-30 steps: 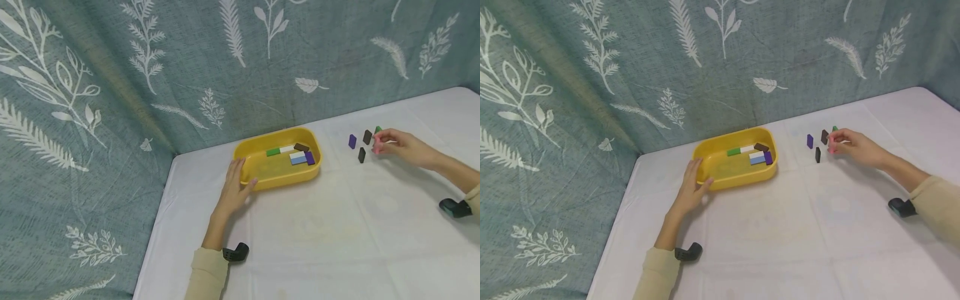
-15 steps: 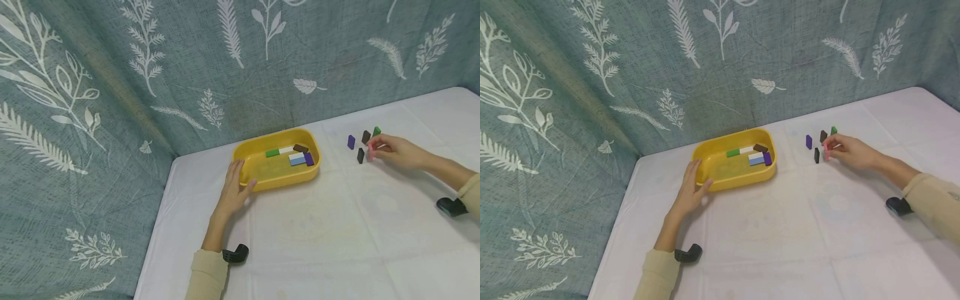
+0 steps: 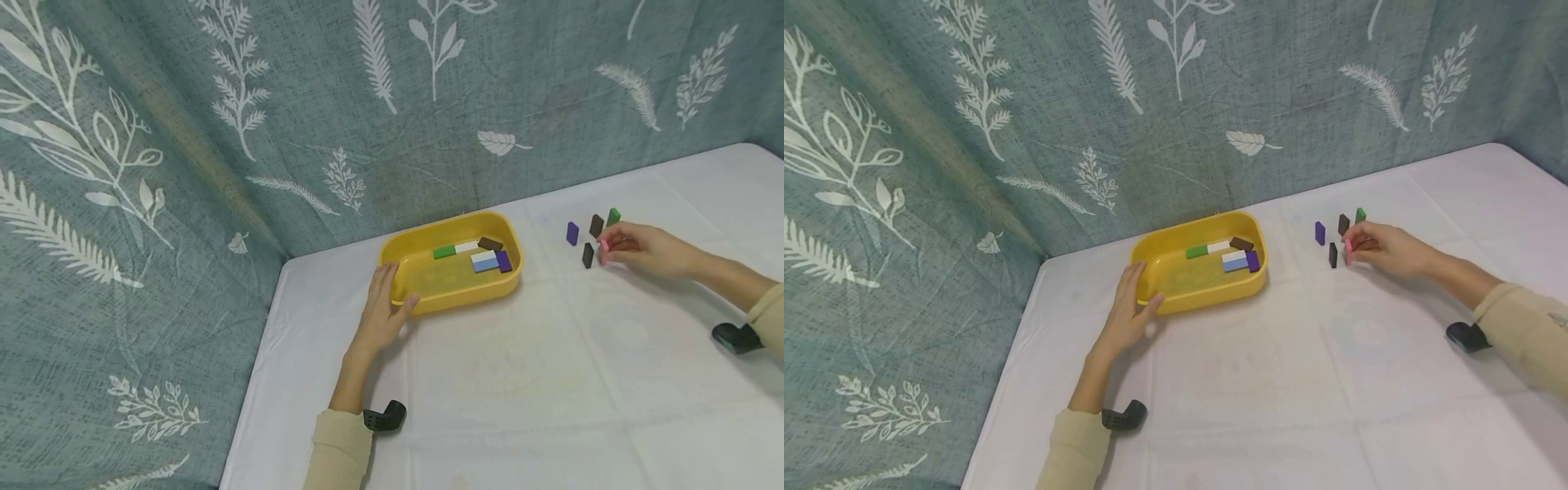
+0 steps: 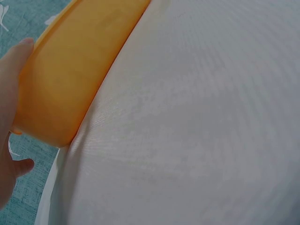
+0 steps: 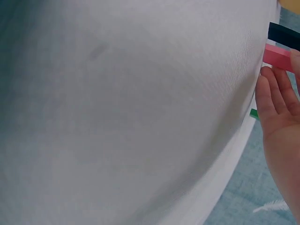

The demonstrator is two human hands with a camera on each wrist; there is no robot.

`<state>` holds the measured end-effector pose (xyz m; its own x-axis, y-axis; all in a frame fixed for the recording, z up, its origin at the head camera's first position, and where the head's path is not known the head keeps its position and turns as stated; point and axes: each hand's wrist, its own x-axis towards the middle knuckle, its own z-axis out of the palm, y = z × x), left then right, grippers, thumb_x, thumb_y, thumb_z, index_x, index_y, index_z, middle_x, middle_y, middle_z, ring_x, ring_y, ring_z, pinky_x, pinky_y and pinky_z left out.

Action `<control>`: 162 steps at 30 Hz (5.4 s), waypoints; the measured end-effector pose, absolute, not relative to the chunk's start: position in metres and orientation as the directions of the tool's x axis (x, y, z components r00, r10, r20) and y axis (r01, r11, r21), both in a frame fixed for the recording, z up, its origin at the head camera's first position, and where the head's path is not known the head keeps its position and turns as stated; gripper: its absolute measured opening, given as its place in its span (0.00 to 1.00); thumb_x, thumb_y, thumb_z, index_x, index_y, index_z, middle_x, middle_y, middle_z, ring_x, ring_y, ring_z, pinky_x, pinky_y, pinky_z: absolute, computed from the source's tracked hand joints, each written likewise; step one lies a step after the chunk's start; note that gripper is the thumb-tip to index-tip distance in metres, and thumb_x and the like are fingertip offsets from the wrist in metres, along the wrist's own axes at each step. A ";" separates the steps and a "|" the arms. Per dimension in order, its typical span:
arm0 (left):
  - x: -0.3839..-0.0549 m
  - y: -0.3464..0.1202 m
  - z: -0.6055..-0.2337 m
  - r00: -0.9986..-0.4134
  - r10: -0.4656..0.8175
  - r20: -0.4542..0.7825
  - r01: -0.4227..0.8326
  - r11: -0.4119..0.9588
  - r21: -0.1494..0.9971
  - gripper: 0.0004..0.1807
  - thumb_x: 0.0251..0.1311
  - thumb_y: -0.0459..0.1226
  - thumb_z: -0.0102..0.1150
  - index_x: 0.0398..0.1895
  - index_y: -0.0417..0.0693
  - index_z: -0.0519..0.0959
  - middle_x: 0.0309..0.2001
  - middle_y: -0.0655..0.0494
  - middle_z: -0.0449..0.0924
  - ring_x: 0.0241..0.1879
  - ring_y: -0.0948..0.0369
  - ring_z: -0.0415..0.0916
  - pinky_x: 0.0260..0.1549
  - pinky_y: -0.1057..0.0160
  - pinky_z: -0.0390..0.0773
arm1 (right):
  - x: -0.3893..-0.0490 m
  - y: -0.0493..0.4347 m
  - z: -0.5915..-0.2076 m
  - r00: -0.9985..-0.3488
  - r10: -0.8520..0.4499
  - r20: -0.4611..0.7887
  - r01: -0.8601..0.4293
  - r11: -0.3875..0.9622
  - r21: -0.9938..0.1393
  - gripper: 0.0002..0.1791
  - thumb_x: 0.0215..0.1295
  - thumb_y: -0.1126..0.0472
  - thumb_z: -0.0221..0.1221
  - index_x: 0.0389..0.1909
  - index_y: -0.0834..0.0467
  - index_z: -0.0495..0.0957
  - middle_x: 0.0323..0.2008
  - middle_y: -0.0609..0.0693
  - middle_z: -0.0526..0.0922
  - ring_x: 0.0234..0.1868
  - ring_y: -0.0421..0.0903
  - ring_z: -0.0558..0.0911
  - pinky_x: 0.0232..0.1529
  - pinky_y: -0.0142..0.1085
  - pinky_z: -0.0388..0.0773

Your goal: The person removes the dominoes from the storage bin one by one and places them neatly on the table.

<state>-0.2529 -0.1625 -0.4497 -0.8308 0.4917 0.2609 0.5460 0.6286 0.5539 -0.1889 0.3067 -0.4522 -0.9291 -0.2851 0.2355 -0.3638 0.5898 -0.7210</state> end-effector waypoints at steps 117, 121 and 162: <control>-0.258 -0.162 -0.451 -0.836 0.493 0.242 0.533 0.621 0.575 0.46 0.63 0.67 0.38 0.75 0.47 0.50 0.74 0.44 0.44 0.73 0.52 0.33 0.65 0.43 0.45 | -0.257 0.139 -0.382 -0.962 -0.212 -0.172 0.272 -0.770 -0.577 0.41 0.72 0.43 0.45 0.76 0.50 0.35 0.75 0.56 0.37 0.74 0.51 0.45 0.69 0.39 0.48; -0.258 -0.162 -0.451 -0.832 0.496 0.249 0.537 0.608 0.584 0.44 0.65 0.64 0.41 0.75 0.47 0.50 0.74 0.43 0.45 0.73 0.51 0.33 0.65 0.43 0.46 | -0.272 0.125 -0.385 -0.950 -0.203 -0.238 0.310 -0.711 -0.631 0.37 0.74 0.43 0.39 0.76 0.52 0.37 0.75 0.57 0.38 0.73 0.51 0.46 0.68 0.39 0.49; -0.258 -0.163 -0.449 -0.835 0.495 0.241 0.535 0.627 0.566 0.48 0.61 0.70 0.34 0.75 0.48 0.51 0.73 0.43 0.46 0.73 0.54 0.33 0.66 0.44 0.47 | -0.309 0.044 -0.418 -0.847 -0.313 -0.430 0.463 -0.034 -0.886 0.35 0.75 0.57 0.42 0.73 0.66 0.38 0.70 0.70 0.49 0.67 0.62 0.59 0.63 0.46 0.62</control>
<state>-0.2580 -0.1630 -0.4489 -0.8348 0.4948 0.2413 0.5352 0.6268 0.5663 -0.3091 0.0436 -0.4176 -0.8468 -0.3132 -0.4300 0.4626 -0.0341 -0.8859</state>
